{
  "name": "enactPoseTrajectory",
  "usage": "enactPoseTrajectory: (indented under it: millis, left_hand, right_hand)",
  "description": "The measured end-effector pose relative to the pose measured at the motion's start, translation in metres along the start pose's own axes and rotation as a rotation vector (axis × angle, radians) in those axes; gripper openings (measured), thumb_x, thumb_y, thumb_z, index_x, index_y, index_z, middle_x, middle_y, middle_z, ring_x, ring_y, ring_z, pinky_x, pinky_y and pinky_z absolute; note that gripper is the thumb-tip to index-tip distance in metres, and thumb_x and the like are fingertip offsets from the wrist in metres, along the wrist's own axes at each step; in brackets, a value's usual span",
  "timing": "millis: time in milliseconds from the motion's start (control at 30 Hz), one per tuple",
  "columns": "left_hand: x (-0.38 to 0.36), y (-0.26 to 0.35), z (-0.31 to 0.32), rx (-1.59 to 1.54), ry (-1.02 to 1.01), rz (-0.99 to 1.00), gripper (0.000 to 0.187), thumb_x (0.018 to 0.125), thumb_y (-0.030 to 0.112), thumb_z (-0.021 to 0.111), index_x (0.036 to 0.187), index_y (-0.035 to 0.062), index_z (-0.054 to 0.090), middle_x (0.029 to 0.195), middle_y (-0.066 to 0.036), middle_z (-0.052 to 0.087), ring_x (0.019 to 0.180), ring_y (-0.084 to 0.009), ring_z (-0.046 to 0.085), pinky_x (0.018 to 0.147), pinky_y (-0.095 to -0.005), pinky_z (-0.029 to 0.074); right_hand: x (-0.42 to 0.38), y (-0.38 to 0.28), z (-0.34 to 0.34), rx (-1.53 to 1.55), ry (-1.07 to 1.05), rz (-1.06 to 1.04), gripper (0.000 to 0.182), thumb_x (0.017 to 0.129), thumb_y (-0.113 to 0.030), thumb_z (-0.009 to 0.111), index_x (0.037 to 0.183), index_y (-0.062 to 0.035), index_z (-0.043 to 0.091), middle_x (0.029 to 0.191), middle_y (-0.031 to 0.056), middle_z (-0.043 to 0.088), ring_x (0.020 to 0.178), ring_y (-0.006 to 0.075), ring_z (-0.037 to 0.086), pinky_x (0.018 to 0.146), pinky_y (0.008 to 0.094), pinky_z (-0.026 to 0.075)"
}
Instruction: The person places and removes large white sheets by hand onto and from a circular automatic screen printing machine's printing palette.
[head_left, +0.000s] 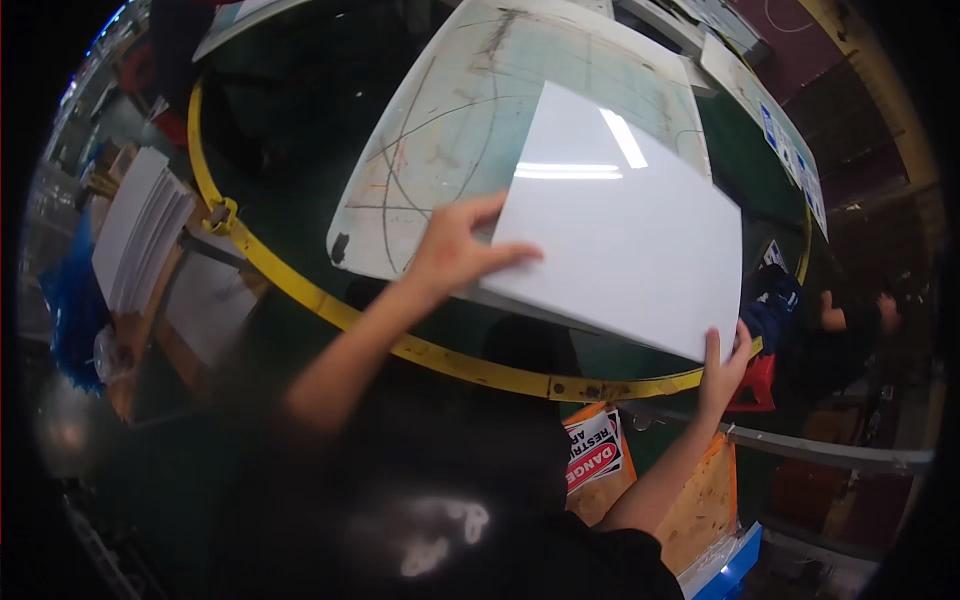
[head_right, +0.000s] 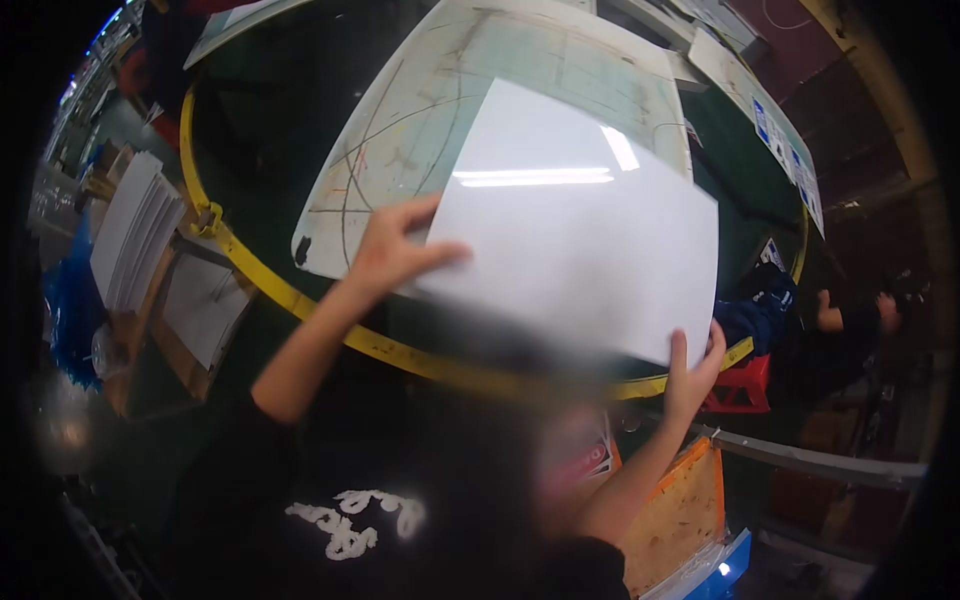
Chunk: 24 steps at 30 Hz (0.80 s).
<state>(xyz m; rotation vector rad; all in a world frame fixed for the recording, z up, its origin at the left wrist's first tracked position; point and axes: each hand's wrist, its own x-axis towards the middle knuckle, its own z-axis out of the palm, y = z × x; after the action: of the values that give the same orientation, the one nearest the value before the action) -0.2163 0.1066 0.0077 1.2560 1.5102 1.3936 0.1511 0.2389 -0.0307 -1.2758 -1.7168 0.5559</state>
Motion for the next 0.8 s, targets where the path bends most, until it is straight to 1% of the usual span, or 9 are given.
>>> enactPoseTrajectory:
  millis: [33, 100, 200, 300, 333, 400, 500, 600, 800]
  left_hand:
    - [0.017, -0.003, -0.019, 0.222, -0.009, 0.050, 0.064, 0.071, 0.024, 0.075, 0.125, -0.0014, 0.050, 0.109, -0.015, 0.063, 0.102, -0.0244, 0.059, 0.092, -0.0328, 0.043]
    - [0.052, -0.029, -0.047, 0.544, -0.002, 0.215, 0.070, 0.072, 0.050, 0.068, 0.121, 0.0027, 0.055, 0.126, -0.024, 0.049, 0.123, -0.0338, 0.042, 0.102, -0.0454, 0.032]
    - [0.091, -0.069, -0.074, 0.830, 0.031, 0.191, 0.074, 0.075, 0.060, 0.058, 0.125, 0.0068, 0.053, 0.142, -0.025, 0.027, 0.136, -0.0432, 0.004, 0.106, -0.0596, 0.004]
    - [0.113, -0.084, -0.094, 0.962, -0.070, 0.161, 0.077, 0.074, 0.064, 0.054, 0.129, 0.0107, 0.050, 0.148, -0.023, 0.010, 0.133, -0.0469, -0.015, 0.097, -0.0682, -0.010]
    - [0.115, -0.090, -0.097, 0.983, -0.051, 0.146, 0.077, 0.073, 0.065, 0.055, 0.128, 0.0114, 0.052, 0.149, -0.020, 0.009, 0.134, -0.0453, -0.015, 0.098, -0.0668, -0.010]
    - [0.115, -0.088, -0.100, 1.023, -0.015, 0.113, 0.077, 0.071, 0.067, 0.057, 0.125, 0.0127, 0.055, 0.151, -0.015, 0.005, 0.135, -0.0419, -0.015, 0.101, -0.0641, -0.009]
    - [0.111, -0.086, -0.107, 1.057, -0.018, 0.095, 0.078, 0.066, 0.069, 0.060, 0.121, 0.0135, 0.059, 0.152, -0.013, 0.006, 0.134, -0.0427, -0.018, 0.099, -0.0658, -0.011]
    - [0.110, -0.096, -0.112, 1.074, 0.036, 0.145, 0.075, 0.060, 0.068, 0.065, 0.115, 0.0164, 0.064, 0.152, -0.013, 0.007, 0.132, -0.0472, -0.019, 0.093, -0.0714, -0.013]
    - [0.108, -0.102, -0.111, 1.105, 0.070, 0.123, 0.076, 0.057, 0.067, 0.067, 0.115, 0.0192, 0.064, 0.152, -0.013, 0.006, 0.132, -0.0468, -0.021, 0.091, -0.0730, -0.012]
  right_hand:
    - [0.012, -0.008, 0.018, 0.027, -0.002, 0.003, 0.050, 0.081, -0.019, 0.069, 0.118, 0.0055, 0.045, 0.111, 0.0135, 0.053, 0.102, 0.0198, 0.051, 0.091, 0.0312, 0.039]
    - [0.033, -0.023, 0.051, -0.011, 0.037, -0.014, 0.057, 0.076, -0.024, 0.073, 0.117, 0.0054, 0.046, 0.112, 0.0159, 0.053, 0.104, 0.0229, 0.051, 0.091, 0.0328, 0.039]
    - [0.057, -0.035, 0.092, -0.237, 0.127, -0.083, 0.067, 0.071, -0.033, 0.076, 0.118, 0.0052, 0.046, 0.114, 0.0196, 0.051, 0.107, 0.0286, 0.051, 0.092, 0.0367, 0.040]
    - [0.069, -0.048, 0.116, -0.354, 0.167, -0.090, 0.075, 0.067, -0.042, 0.076, 0.118, 0.0051, 0.046, 0.115, 0.0216, 0.050, 0.108, 0.0337, 0.050, 0.093, 0.0401, 0.039]
    - [0.073, -0.045, 0.121, -0.365, 0.145, -0.086, 0.077, 0.067, -0.044, 0.075, 0.119, 0.0053, 0.046, 0.117, 0.0218, 0.049, 0.110, 0.0349, 0.049, 0.094, 0.0410, 0.038]
    - [0.077, -0.046, 0.129, -0.392, 0.129, -0.093, 0.077, 0.067, -0.043, 0.075, 0.119, 0.0056, 0.045, 0.116, 0.0215, 0.049, 0.110, 0.0348, 0.049, 0.094, 0.0408, 0.038]
    - [0.076, -0.045, 0.138, -0.408, 0.112, -0.101, 0.076, 0.068, -0.044, 0.075, 0.117, 0.0071, 0.047, 0.116, 0.0230, 0.051, 0.110, 0.0341, 0.050, 0.094, 0.0393, 0.038]
    - [0.074, -0.043, 0.144, -0.400, 0.103, -0.106, 0.077, 0.067, -0.044, 0.076, 0.117, 0.0080, 0.048, 0.116, 0.0242, 0.051, 0.110, 0.0339, 0.050, 0.094, 0.0387, 0.038]
    - [0.075, -0.037, 0.151, -0.423, 0.086, -0.109, 0.078, 0.067, -0.043, 0.077, 0.118, 0.0079, 0.047, 0.117, 0.0244, 0.051, 0.111, 0.0342, 0.049, 0.095, 0.0385, 0.038]
